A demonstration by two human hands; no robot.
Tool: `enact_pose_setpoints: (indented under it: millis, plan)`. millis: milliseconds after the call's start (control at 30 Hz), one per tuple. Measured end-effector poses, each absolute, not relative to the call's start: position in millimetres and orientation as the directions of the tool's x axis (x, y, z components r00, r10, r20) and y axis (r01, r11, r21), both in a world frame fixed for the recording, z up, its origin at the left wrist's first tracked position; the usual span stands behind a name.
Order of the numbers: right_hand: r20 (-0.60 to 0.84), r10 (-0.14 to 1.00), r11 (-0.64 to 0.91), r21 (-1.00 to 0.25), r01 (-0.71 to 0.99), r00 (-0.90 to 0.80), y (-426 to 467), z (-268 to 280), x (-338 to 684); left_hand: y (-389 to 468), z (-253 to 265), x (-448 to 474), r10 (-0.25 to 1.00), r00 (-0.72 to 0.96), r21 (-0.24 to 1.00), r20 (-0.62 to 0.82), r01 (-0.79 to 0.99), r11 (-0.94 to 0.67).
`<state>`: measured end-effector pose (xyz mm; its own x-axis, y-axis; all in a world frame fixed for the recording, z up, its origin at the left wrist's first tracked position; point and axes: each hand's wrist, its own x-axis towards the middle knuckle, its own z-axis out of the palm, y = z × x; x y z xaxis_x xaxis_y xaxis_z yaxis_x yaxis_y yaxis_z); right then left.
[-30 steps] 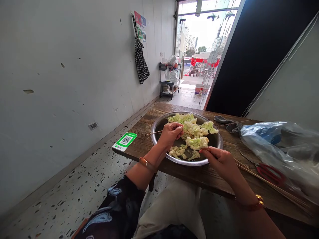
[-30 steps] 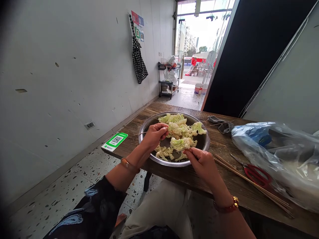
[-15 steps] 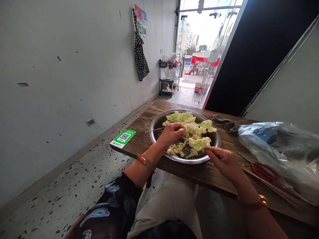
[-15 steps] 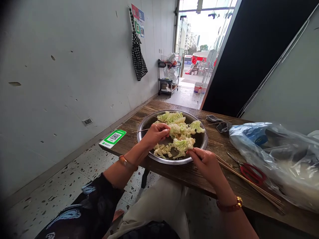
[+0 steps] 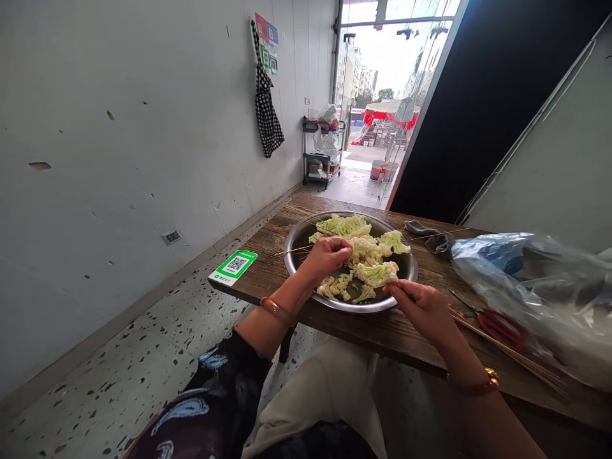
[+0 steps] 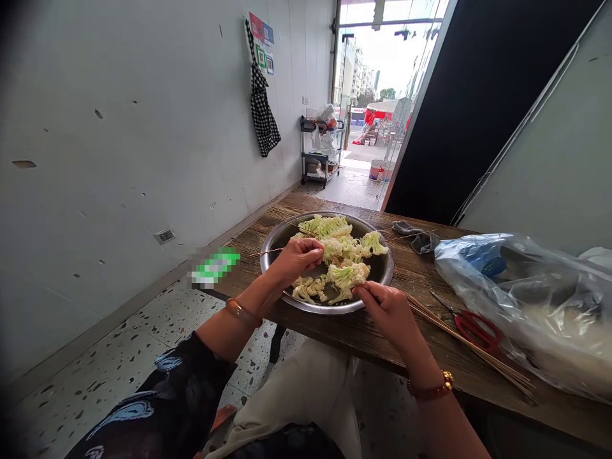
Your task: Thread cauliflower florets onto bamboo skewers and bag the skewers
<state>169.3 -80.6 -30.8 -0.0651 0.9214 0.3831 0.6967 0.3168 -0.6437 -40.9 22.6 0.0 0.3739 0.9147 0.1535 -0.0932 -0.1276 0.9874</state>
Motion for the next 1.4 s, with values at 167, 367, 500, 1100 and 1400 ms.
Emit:
enact_pose_setpoints:
  millis: [167,367,500,1100,1400]
  plan:
    - [0.386,0.921,0.314,-0.655,0.687,-0.053,-80.8,-30.0,164.7,22.9,-0.3,-40.6,0.916,0.375,0.986,0.144,-0.129,-0.102]
    - [0.387,0.921,0.311,-0.657,0.687,-0.047,-77.1,-28.7,156.7,21.8,1.3,-38.3,0.92,0.367,0.984,0.137,-0.154,-0.085]
    - [0.39,0.921,0.315,-0.711,0.629,-0.021,-71.5,-27.4,147.5,18.1,1.2,-35.3,0.914,0.382,0.987,0.134,-0.139,-0.087]
    - [0.432,0.897,0.282,-0.725,0.629,0.095,-72.7,-38.1,122.6,20.9,-5.3,-37.3,0.884,0.466,0.933,0.048,-0.338,0.127]
    - [0.456,0.884,0.293,-0.708,0.642,0.1,-75.4,-40.8,114.8,18.5,-3.2,-39.7,0.882,0.469,0.842,0.044,-0.493,0.22]
